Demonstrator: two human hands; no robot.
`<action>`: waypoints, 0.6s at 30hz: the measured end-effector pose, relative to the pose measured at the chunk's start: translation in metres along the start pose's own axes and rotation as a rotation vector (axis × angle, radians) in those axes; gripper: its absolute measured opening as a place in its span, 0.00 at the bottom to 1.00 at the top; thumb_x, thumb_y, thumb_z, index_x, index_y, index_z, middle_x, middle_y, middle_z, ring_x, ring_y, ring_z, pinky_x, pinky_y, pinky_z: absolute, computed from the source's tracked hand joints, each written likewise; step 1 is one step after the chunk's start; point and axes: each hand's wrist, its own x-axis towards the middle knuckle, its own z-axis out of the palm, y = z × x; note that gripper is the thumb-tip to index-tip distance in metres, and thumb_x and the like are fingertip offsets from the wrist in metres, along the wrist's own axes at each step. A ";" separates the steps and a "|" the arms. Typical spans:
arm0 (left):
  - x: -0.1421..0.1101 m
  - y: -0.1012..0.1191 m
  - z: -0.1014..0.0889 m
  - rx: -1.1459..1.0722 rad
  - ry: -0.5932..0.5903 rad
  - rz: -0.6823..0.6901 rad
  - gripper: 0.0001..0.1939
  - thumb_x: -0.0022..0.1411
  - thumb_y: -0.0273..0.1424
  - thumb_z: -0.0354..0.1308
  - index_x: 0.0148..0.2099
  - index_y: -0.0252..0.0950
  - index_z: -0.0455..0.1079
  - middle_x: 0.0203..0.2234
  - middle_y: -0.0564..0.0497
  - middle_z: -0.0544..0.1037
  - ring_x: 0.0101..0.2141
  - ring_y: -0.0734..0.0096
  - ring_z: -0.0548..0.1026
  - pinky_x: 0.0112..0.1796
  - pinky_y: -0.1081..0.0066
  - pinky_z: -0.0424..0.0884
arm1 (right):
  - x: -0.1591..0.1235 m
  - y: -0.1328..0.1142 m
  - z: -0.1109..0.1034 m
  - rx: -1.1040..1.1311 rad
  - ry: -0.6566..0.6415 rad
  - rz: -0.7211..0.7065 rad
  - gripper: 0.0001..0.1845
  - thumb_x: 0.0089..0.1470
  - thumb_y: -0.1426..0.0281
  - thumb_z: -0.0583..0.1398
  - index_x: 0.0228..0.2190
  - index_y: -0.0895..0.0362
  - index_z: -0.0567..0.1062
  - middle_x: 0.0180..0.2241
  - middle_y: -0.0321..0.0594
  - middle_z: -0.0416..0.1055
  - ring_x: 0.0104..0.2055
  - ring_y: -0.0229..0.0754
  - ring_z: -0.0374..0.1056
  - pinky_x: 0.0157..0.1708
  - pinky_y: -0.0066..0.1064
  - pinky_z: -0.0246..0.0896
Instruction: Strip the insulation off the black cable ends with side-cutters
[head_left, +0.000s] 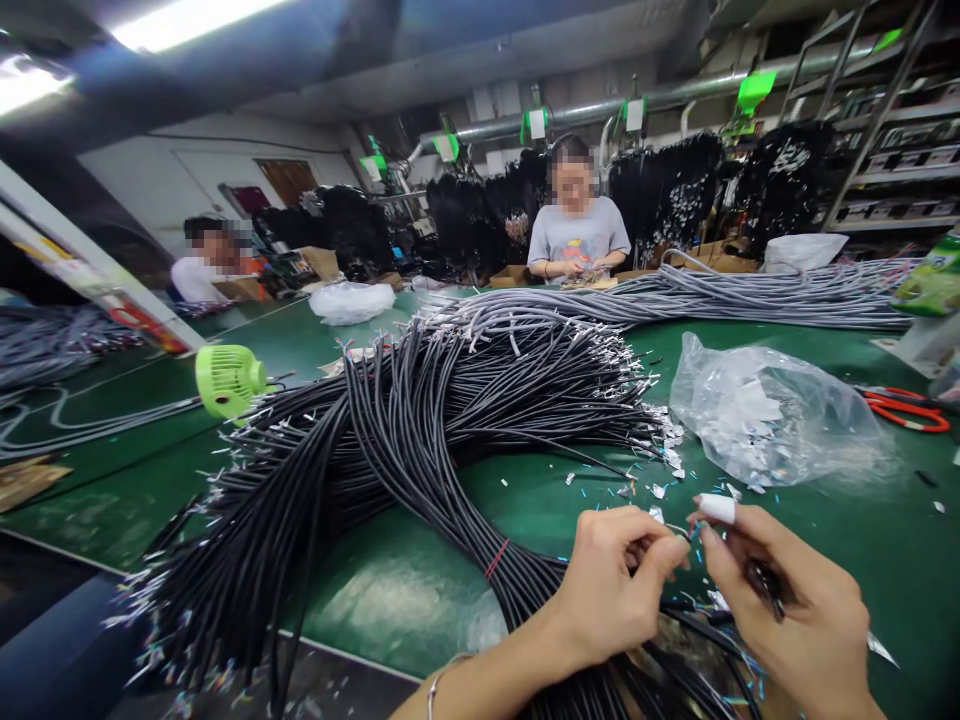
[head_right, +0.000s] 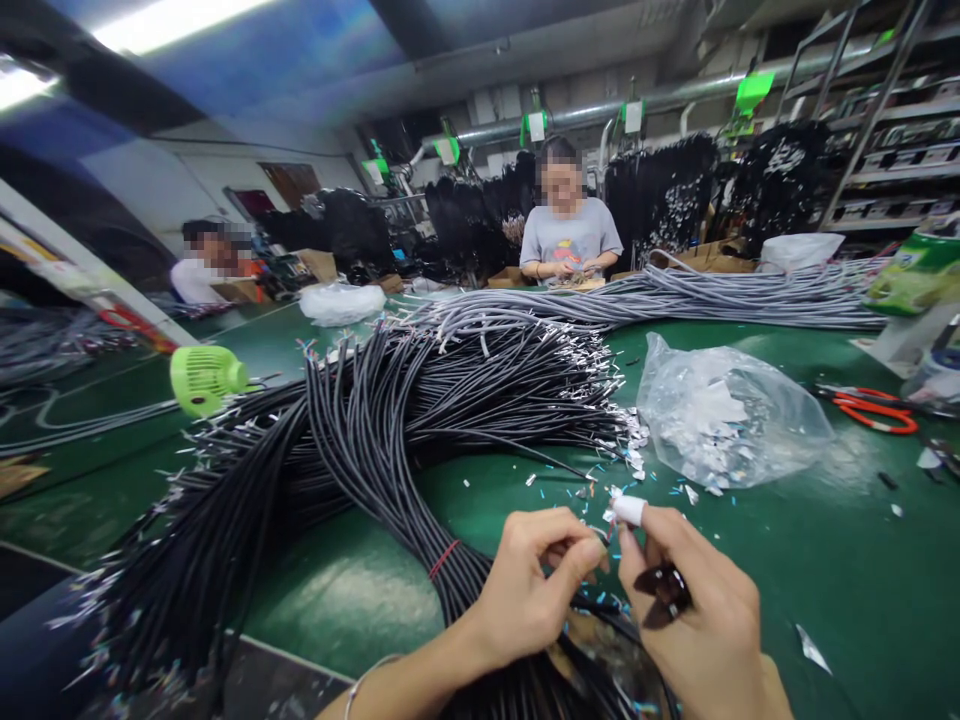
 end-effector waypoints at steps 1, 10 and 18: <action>0.000 -0.001 0.000 -0.051 -0.005 -0.033 0.16 0.61 0.31 0.51 0.26 0.30 0.72 0.18 0.51 0.69 0.19 0.78 0.63 0.21 0.77 0.57 | 0.001 0.000 -0.001 -0.001 -0.009 0.003 0.09 0.51 0.73 0.59 0.37 0.53 0.72 0.21 0.32 0.70 0.18 0.34 0.65 0.21 0.24 0.62; 0.002 -0.005 0.003 -0.293 0.031 -0.159 0.15 0.59 0.36 0.55 0.26 0.30 0.70 0.16 0.54 0.65 0.16 0.81 0.59 0.18 0.79 0.55 | -0.006 0.004 -0.002 -0.003 -0.005 0.033 0.12 0.50 0.72 0.60 0.40 0.54 0.72 0.19 0.31 0.70 0.16 0.33 0.63 0.21 0.24 0.65; 0.003 -0.002 0.000 -0.276 0.169 -0.139 0.10 0.51 0.33 0.62 0.24 0.31 0.71 0.19 0.53 0.67 0.21 0.78 0.62 0.22 0.76 0.58 | -0.004 -0.001 -0.001 0.098 0.053 0.155 0.13 0.49 0.69 0.62 0.40 0.54 0.72 0.26 0.36 0.77 0.21 0.36 0.71 0.25 0.24 0.68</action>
